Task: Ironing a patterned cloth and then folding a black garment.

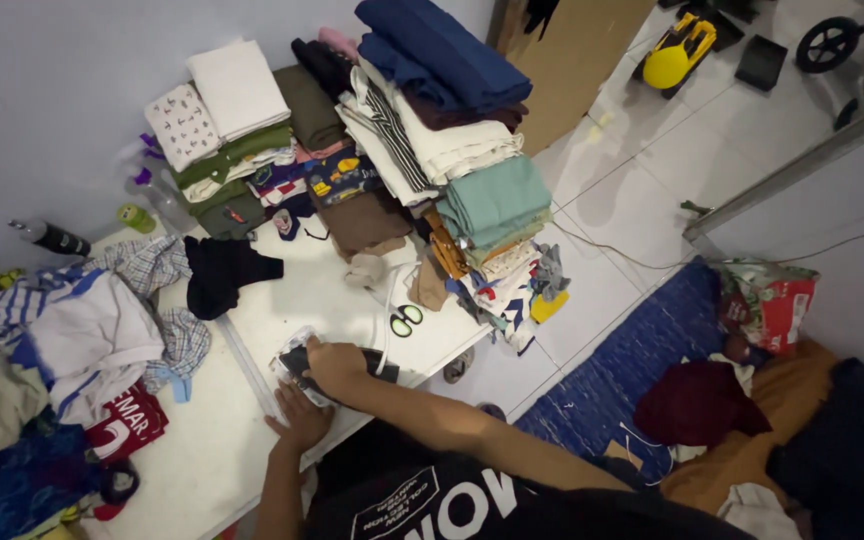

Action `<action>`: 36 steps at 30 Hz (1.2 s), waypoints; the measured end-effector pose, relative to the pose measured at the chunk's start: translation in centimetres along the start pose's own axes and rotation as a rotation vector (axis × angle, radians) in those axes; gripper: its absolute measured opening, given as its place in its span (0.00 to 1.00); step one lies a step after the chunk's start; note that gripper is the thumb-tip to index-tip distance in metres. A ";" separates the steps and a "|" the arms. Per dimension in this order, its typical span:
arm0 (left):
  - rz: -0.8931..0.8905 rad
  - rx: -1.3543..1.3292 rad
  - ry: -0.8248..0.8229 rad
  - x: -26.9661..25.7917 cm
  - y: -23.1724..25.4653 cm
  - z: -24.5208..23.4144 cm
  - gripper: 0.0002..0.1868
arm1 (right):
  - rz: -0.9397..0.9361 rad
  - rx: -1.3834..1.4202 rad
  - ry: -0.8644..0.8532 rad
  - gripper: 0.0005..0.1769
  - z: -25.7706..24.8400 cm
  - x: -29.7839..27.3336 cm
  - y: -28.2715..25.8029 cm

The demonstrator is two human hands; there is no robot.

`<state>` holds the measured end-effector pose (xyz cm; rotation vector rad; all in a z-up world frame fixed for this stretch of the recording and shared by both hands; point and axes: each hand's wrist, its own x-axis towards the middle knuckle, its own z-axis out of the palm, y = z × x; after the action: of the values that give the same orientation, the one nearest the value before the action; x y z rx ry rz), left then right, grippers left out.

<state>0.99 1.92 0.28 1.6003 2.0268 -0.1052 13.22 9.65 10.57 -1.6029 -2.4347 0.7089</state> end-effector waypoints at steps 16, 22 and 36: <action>-0.055 0.027 -0.105 0.4 -0.2 0.3 0.64 | -0.016 -0.003 -0.050 0.29 -1.0 0.0 -0.1; -0.028 0.030 -0.028 0.1 0.0 0.6 0.63 | -0.016 0.016 -0.028 0.28 -1.0 -0.2 0.1; -0.033 -0.017 -0.020 0.1 0.1 0.4 0.63 | -0.037 0.047 0.012 0.26 -1.4 -0.5 0.1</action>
<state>1.24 1.90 -0.13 1.5495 2.0339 -0.1156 14.04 9.66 11.83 -1.5368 -2.4139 0.7418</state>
